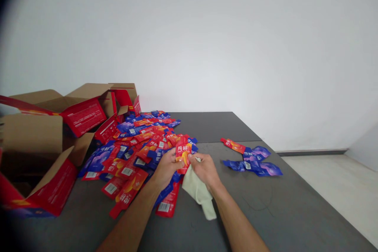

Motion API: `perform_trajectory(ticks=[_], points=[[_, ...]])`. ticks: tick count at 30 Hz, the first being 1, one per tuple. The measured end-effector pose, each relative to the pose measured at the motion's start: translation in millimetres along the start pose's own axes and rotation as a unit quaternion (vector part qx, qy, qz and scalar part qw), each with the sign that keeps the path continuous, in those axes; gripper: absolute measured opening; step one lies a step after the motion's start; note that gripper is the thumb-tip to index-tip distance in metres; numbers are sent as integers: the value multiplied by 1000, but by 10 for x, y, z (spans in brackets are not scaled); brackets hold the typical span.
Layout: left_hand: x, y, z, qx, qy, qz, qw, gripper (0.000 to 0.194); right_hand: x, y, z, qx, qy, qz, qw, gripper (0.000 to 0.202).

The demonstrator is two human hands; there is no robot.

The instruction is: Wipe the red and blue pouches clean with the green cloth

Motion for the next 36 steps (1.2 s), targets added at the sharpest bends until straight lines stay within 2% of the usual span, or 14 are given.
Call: perform_trajectory(ticks=[3,6,8,10,12,14,15,20,22,25,28,31,34,36], points=[[27,-90,46,31,11,-51,998,44,29,-126,28,-84,-27,-96,991,36],[58,-167,94,61,11,-95,994,42,-6,-177,152,-124,-115,-163,972,27],[67,-177,109,56,8,-96,994,41,-57,-101,230,-127,-192,-134,964,22],[66,-151,106,25,7,-71,997,48,-115,52,263,-127,-262,-42,956,19],[57,-109,86,-6,5,-32,999,61,-159,196,242,-142,-296,38,944,21],[43,-65,61,-7,0,17,1000,68,-164,262,188,-160,-289,51,942,20],[35,-47,49,4,-2,38,999,69,-152,260,161,-164,-279,36,945,19],[-9,4,29,32,-24,100,994,71,-65,90,84,-137,-264,-101,949,19],[-19,16,37,24,-28,119,992,73,-44,51,64,-131,-267,-123,947,21],[-2,-16,54,31,-23,73,997,73,-51,93,49,-137,-275,-96,947,23],[29,-57,38,17,0,2,1000,71,-101,220,67,-145,-288,-11,946,26],[47,-68,-2,-9,23,-30,999,67,-150,307,103,-152,-284,50,945,29],[38,-50,-11,9,20,-14,1000,66,-137,257,127,-150,-266,32,952,26],[20,-15,5,39,16,33,999,63,-90,145,123,-147,-247,-24,957,23]])
Point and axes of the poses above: each hand's wrist, its own x-axis towards the middle knuckle, its own y-axis out of the palm, z = x × y, the point moved 3 cm from there along x, towards the middle knuckle, and after that the axes turned 4 degrees about x, right-handed, at the moved point
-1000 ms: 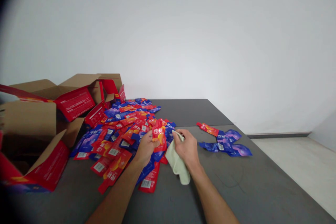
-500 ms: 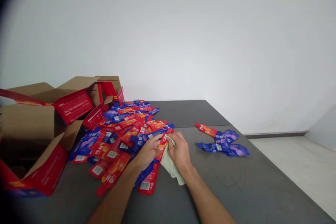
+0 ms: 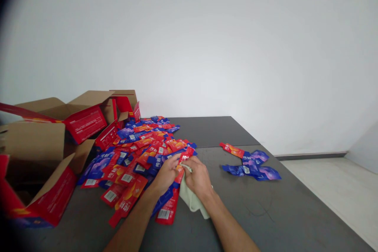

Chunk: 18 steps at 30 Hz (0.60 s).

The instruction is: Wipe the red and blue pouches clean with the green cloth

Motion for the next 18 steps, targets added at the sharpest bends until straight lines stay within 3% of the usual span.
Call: perform_trajectory(ticks=[3,5,13,18], points=[[-22,68,29,35,5,72,997,61,51,-160,-112,-21,31,-87,996,20],[-21,87,47,41,7,83,996,62,68,-197,-147,-22,28,-100,994,19],[41,-44,3,5,27,-67,997,62,-5,49,43,25,-7,28,999,23],[34,-135,21,13,26,-158,987,65,27,-74,-22,32,64,-86,994,16]])
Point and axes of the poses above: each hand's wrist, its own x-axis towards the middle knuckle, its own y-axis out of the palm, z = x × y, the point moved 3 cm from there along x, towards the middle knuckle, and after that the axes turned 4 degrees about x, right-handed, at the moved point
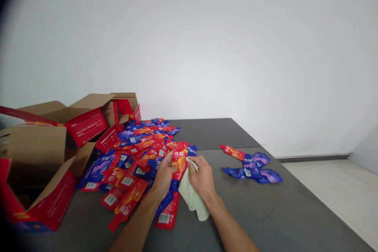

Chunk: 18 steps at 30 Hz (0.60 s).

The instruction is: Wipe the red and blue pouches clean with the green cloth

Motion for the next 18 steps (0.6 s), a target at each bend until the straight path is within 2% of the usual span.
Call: perform_trajectory(ticks=[2,5,8,10,12,18], points=[[2,-39,44,10,-14,-31,999,73,16,-25,-24,5,23,-24,999,17],[7,-76,89,30,-11,-58,998,73,4,6,-13,31,23,-14,999,19],[16,-70,95,55,3,-66,996,57,-26,49,35,62,5,-6,998,18],[17,-29,98,49,-6,-50,997,43,-42,70,73,79,-4,-2,997,16],[4,28,111,0,-34,-32,999,38,-57,90,118,96,-14,7,995,16],[-75,178,158,-181,-138,1,974,49,-118,191,263,113,-62,97,987,18]])
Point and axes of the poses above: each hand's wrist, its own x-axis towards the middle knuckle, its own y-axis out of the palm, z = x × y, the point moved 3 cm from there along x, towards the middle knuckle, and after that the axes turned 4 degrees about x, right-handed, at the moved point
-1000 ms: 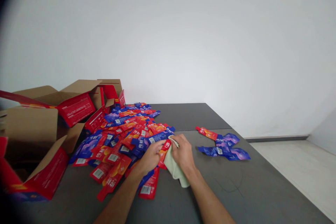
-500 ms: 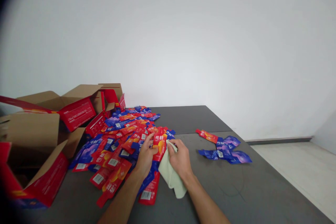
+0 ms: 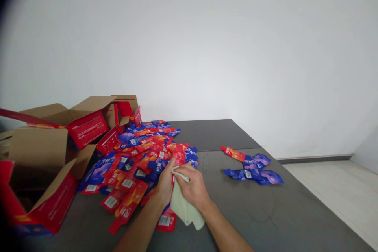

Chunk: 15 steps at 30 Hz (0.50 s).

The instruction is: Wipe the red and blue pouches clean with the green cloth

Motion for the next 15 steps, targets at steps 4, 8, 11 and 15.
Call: perform_trajectory(ticks=[4,8,11,15], points=[[-3,53,16,-39,-66,41,996,49,-7,-25,-12,-28,2,-11,1000,20],[-18,96,31,-35,-101,61,992,42,1,-173,-89,-70,21,-78,994,23],[-48,139,49,-25,-108,83,990,36,8,-278,-126,-94,27,-130,987,25],[-75,173,-9,-22,-97,85,991,27,6,-248,-112,-100,-2,-96,990,26]])
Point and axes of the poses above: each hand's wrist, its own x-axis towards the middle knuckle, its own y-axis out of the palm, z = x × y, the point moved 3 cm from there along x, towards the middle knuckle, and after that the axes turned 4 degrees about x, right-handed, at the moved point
